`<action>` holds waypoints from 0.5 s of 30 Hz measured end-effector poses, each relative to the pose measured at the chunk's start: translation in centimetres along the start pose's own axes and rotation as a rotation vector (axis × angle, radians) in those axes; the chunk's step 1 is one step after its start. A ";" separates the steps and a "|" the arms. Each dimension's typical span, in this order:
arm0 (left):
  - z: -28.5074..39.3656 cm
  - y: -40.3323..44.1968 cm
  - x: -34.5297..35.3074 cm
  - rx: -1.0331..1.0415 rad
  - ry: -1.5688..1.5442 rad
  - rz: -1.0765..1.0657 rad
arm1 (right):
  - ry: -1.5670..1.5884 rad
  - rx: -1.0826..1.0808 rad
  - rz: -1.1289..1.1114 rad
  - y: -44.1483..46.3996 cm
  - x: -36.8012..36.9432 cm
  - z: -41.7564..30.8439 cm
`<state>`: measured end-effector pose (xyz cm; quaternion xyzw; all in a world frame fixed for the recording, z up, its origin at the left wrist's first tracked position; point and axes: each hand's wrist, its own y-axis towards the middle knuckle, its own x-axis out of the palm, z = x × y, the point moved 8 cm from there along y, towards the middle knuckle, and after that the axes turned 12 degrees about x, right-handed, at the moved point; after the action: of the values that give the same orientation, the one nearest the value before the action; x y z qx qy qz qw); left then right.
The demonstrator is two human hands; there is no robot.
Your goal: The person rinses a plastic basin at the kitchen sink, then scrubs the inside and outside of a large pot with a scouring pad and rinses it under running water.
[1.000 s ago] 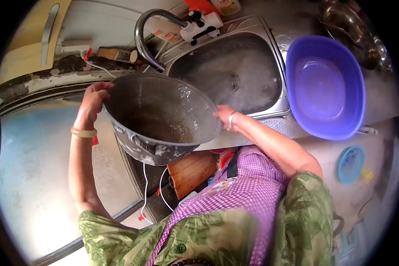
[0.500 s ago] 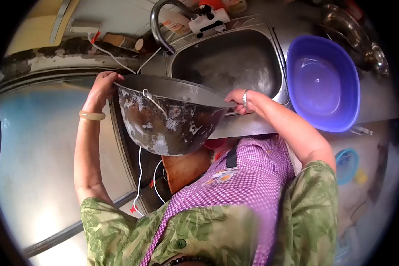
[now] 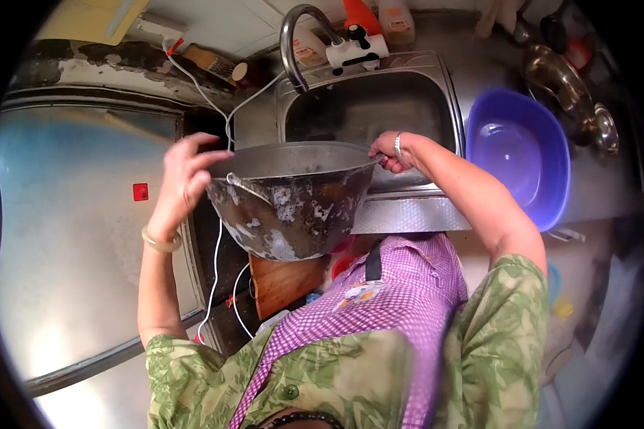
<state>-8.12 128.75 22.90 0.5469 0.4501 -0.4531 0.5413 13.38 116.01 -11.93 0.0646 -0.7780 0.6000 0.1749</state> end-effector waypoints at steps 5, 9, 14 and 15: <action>2.2 -3.1 3.7 -0.260 -0.515 -0.208 | -0.134 -0.018 0.049 0.0 0.1 -3.9; 1.4 -5.2 4.0 -0.418 -0.654 0.008 | -0.234 0.057 0.157 -2.6 0.1 -8.1; 1.3 -5.5 3.2 -0.703 -0.961 0.381 | -0.300 -0.237 0.313 -9.1 -1.4 -17.3; 1.4 -5.6 3.0 -0.750 -0.960 0.400 | -0.186 -0.275 0.362 -10.2 -1.9 -18.1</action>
<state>-13.03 127.44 18.89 0.1301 0.1750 -0.3496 0.9112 21.83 130.38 0.67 -0.0452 -0.8639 0.5016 -0.0010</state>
